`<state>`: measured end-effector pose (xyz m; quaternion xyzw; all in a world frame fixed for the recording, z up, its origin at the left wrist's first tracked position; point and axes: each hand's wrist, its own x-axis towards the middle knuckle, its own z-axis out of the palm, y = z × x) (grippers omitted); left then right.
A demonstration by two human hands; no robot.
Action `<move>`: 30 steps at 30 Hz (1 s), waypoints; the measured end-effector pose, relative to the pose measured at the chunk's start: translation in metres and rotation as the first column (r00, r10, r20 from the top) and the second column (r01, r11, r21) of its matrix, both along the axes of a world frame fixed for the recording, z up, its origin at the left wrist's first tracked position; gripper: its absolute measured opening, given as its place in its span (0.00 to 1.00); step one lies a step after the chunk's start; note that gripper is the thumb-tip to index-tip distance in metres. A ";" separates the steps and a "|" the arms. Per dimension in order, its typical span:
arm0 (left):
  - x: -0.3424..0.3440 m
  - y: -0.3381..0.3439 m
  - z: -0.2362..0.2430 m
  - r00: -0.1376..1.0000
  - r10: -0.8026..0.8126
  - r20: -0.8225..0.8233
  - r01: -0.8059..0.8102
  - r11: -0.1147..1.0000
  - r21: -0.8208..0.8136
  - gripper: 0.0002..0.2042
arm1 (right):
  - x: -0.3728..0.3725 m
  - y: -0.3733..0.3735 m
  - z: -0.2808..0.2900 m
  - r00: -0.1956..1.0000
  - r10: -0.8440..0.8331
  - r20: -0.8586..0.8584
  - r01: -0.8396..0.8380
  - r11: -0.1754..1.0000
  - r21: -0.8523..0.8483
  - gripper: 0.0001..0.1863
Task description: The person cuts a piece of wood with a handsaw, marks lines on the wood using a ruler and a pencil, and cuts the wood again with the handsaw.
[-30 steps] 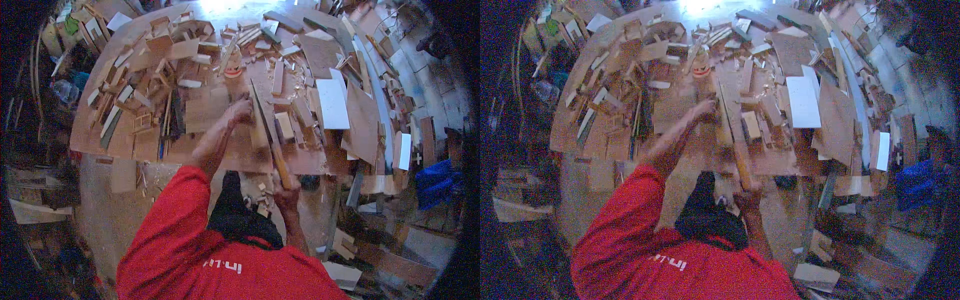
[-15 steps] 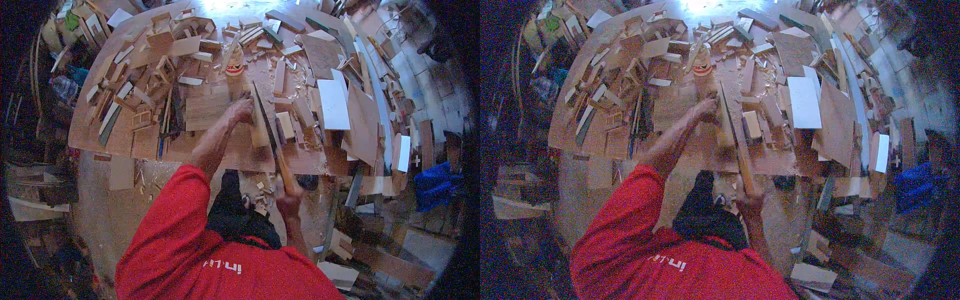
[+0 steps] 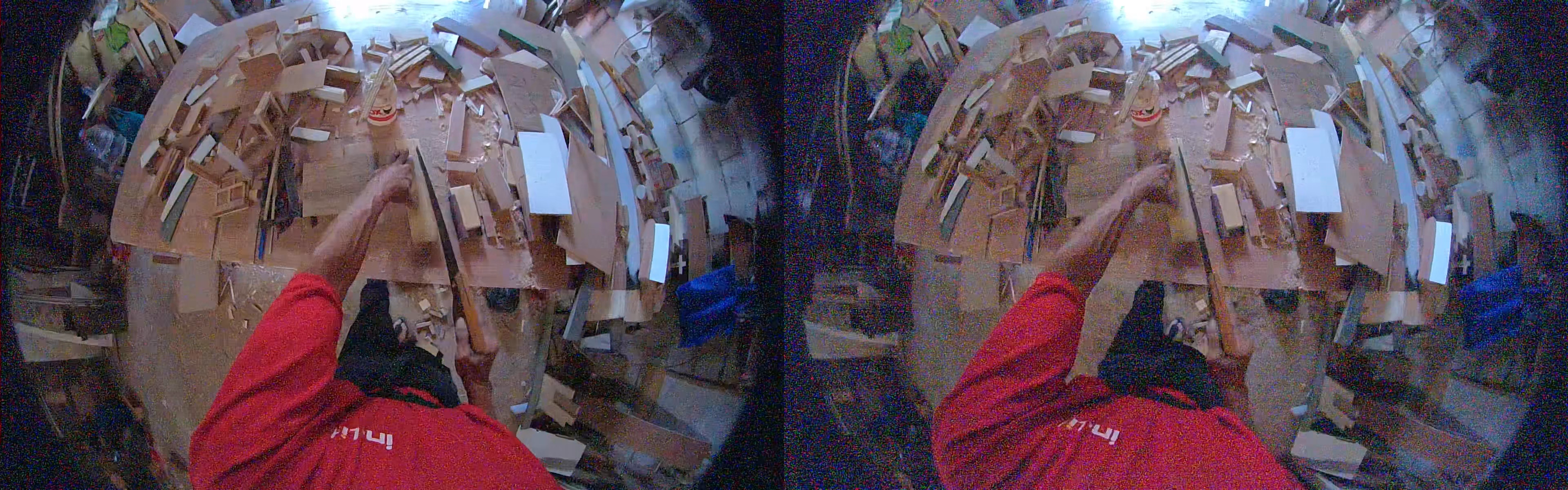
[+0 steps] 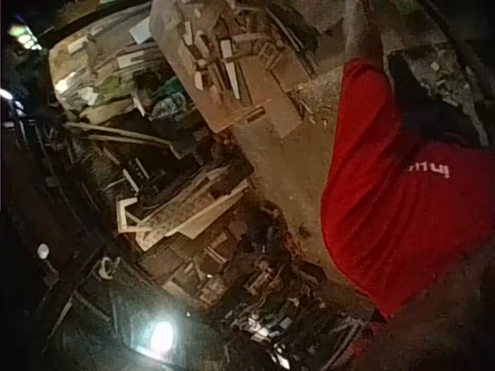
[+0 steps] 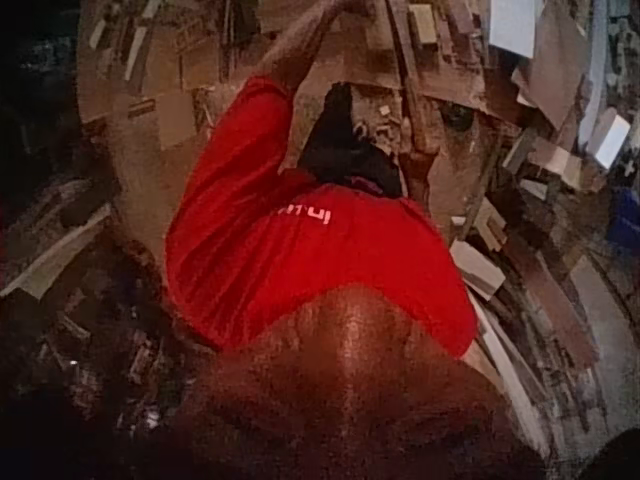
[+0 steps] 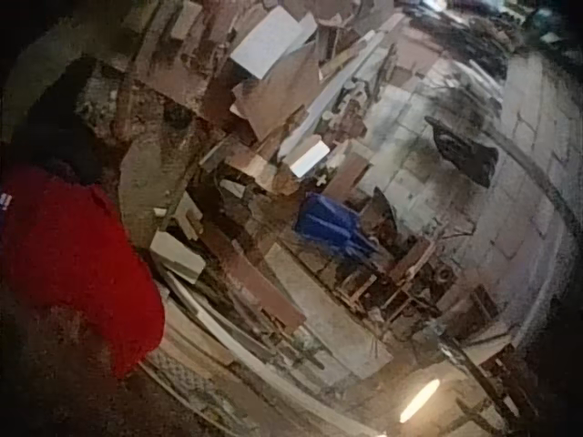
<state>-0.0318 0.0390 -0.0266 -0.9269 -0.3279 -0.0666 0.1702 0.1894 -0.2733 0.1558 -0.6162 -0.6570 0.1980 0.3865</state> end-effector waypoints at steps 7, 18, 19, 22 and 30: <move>-0.002 -0.003 -0.002 0.998 0.023 -0.057 -0.031 0.989 -0.144 0.21 | 0.001 0.001 -0.003 0.999 -0.005 -0.040 0.003 0.999 -0.049 0.12; -0.006 0.021 -0.022 0.995 -0.087 -0.054 0.076 0.982 -0.175 0.19 | 0.010 -0.009 -0.022 0.980 -0.037 -0.194 0.021 0.996 -0.085 0.11; -0.011 0.023 -0.020 0.971 0.128 0.201 0.011 0.818 -0.575 0.20 | 0.010 -0.010 -0.022 0.977 -0.082 -0.198 0.049 0.985 -0.167 0.11; -0.014 0.014 -0.001 0.855 0.288 0.431 0.097 0.727 -0.680 0.26 | 0.009 -0.009 -0.018 0.997 -0.041 -0.058 0.024 0.962 -0.273 0.14; 0.010 0.002 0.051 0.948 0.280 -0.151 -0.310 0.708 -0.634 0.37 | 0.007 -0.012 -0.017 0.998 0.000 0.066 0.010 0.987 -0.159 0.13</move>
